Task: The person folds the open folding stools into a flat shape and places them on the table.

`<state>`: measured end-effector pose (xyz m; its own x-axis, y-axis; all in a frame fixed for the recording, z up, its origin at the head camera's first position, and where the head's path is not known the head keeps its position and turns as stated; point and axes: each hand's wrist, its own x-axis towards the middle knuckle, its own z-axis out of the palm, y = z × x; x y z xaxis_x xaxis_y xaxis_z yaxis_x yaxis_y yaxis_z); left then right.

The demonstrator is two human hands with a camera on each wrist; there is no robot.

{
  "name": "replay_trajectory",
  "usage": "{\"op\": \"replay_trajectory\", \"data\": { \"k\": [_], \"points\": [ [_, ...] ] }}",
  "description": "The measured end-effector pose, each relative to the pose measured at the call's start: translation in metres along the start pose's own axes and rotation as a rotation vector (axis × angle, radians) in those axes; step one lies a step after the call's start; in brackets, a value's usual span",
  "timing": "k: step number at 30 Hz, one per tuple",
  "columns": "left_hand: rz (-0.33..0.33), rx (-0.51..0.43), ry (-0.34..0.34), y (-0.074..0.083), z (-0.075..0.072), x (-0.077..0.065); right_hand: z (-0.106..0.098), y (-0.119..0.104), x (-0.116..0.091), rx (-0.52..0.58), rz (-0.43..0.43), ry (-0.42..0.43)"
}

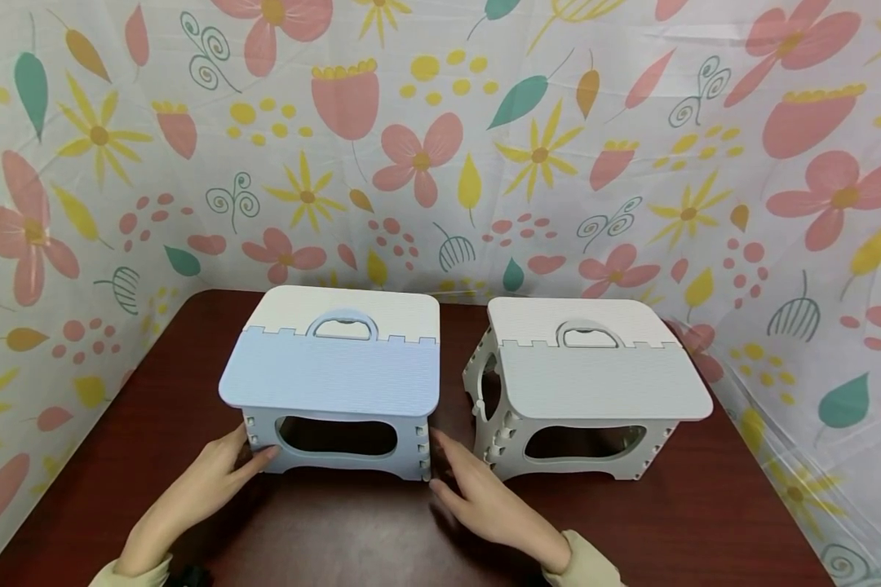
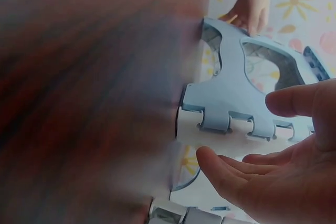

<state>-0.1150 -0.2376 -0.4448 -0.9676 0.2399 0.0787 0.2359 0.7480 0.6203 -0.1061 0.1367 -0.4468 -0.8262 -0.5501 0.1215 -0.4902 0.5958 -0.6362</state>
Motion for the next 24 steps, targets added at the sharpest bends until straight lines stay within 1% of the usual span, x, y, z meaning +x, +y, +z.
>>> {"op": "replay_trajectory", "data": {
  "k": [5,8,14,22,24],
  "points": [
    [-0.006,-0.029,-0.017,-0.001,0.000,0.002,0.002,-0.003,0.004,-0.025,0.004,0.004],
    [-0.009,-0.030,-0.018,-0.001,0.001,0.003,0.003,-0.003,0.005,-0.026,0.012,-0.005],
    [0.011,-0.038,-0.013,0.001,-0.001,0.005,0.003,-0.004,0.007,-0.008,0.014,-0.013],
    [-0.004,-0.156,-0.051,-0.002,-0.002,0.012,0.003,-0.004,0.013,0.007,0.025,-0.033],
    [-0.006,-0.162,-0.049,-0.003,-0.001,0.015,0.003,-0.003,0.015,0.019,0.020,-0.036]
  ]
}}
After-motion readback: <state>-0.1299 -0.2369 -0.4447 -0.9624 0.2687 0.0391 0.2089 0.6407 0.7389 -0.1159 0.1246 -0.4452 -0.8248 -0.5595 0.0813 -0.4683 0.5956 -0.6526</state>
